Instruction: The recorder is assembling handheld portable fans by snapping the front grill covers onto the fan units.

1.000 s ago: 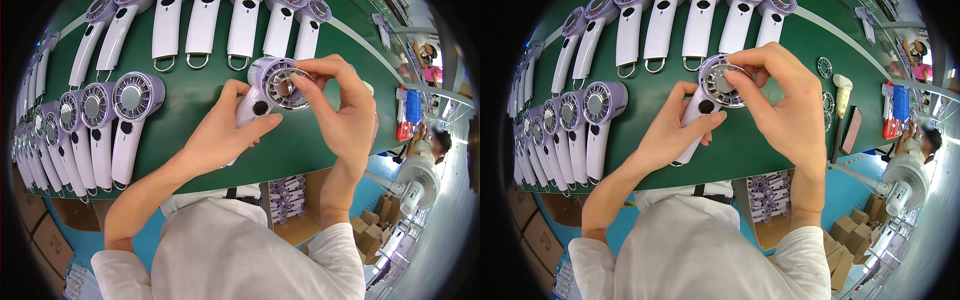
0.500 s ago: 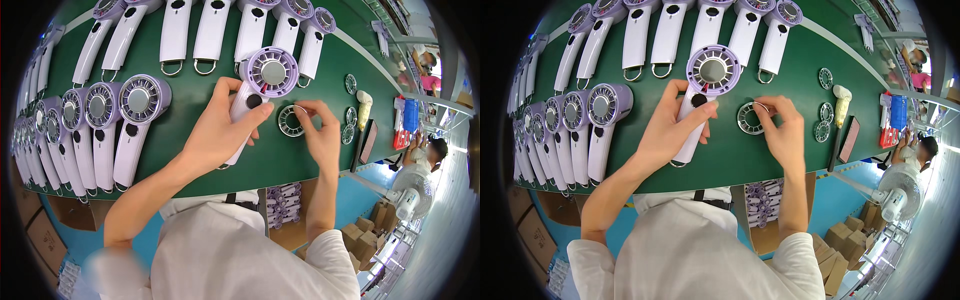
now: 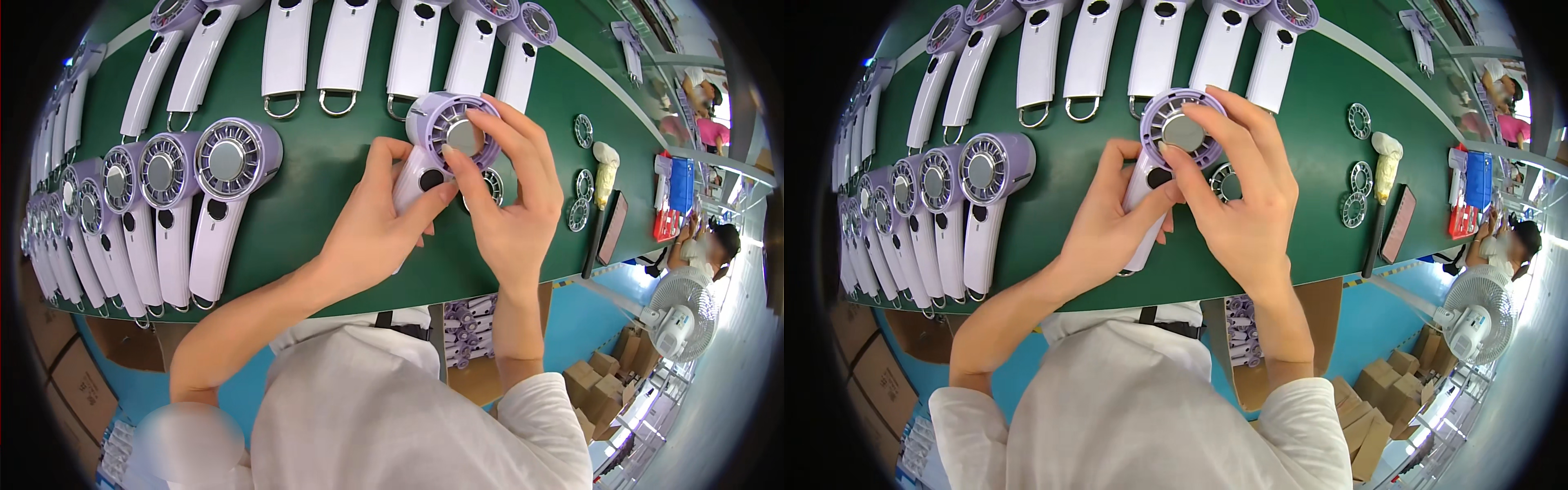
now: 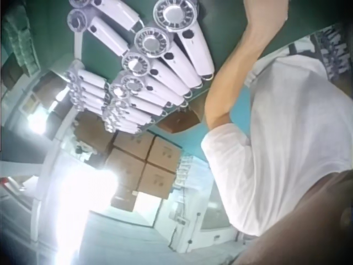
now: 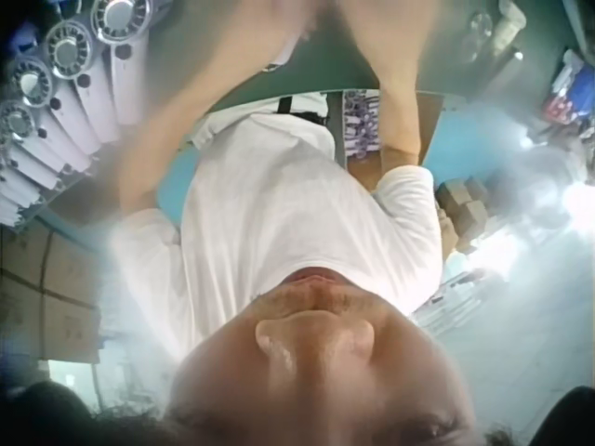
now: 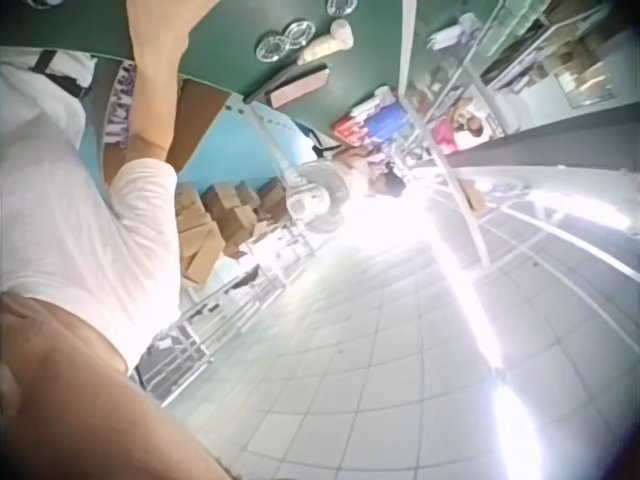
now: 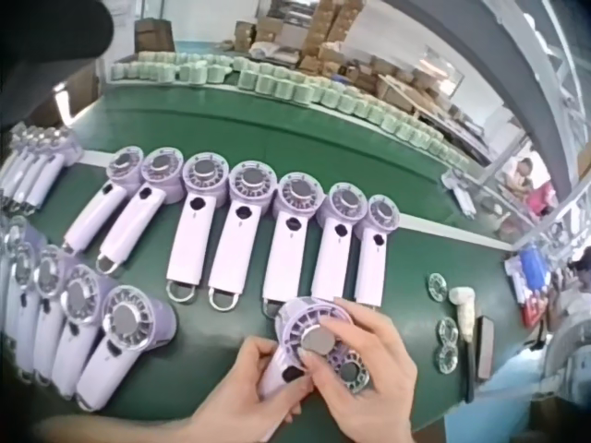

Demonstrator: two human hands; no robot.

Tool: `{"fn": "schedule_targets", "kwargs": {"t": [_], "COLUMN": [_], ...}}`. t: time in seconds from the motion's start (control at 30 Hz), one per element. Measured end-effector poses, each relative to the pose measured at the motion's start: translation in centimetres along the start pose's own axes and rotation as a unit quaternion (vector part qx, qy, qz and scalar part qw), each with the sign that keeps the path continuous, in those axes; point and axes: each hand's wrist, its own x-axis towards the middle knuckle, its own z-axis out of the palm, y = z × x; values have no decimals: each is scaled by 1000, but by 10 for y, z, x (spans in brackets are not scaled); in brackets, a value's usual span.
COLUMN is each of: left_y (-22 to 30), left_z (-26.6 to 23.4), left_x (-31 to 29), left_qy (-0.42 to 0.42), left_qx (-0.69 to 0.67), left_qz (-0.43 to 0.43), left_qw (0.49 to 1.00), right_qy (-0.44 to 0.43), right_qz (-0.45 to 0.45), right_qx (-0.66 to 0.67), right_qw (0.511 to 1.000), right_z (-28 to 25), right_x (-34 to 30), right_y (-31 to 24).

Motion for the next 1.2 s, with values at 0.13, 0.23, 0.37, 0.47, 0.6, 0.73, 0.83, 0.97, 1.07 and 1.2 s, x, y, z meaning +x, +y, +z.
{"fn": "schedule_targets", "kwargs": {"t": [0.13, 0.23, 0.37, 0.47, 0.6, 0.73, 0.83, 0.97, 1.07, 1.2], "left_y": [-8, -9, -8, -7, -9, -9, -13, -3, 2, 9], "left_z": [2, 0, 1, 1, 1, 2, -2, 1, 2, 0], "left_x": [-1, -1, -1, -2, -1, -1, -1, -1, 0, -1], "left_qy": [25, 20, 26, 24, 25, 33, 45, 16, 23, 14], "left_qx": [29, 57, 49, 43, 53, 38, 36, 32, 12, -10], "left_qz": [57, 55, 53, 61, 57, 64, 64, 18, -3, -23], "left_qw": [998, 997, 997, 997, 997, 997, 996, 999, 1000, 1000], "right_qy": [10, 20, 30, 35, 37, 49, 49, 62, 31, 85], "right_qz": [16, 5, -5, -6, -3, -6, -7, -25, -10, 50], "right_qx": [0, -4, -2, -3, -7, 1, 16, -15, 7, 117], "right_qw": [1000, 1000, 1000, 999, 999, 999, 999, 998, 999, 988], "right_z": [1, 3, 6, 5, 6, 7, 14, 10, 4, -12], "right_x": [-6, -8, -8, -8, -9, -9, -11, -9, -6, -9], "right_y": [-4, -6, -6, -8, -7, -7, -5, 0, 5, 3]}}
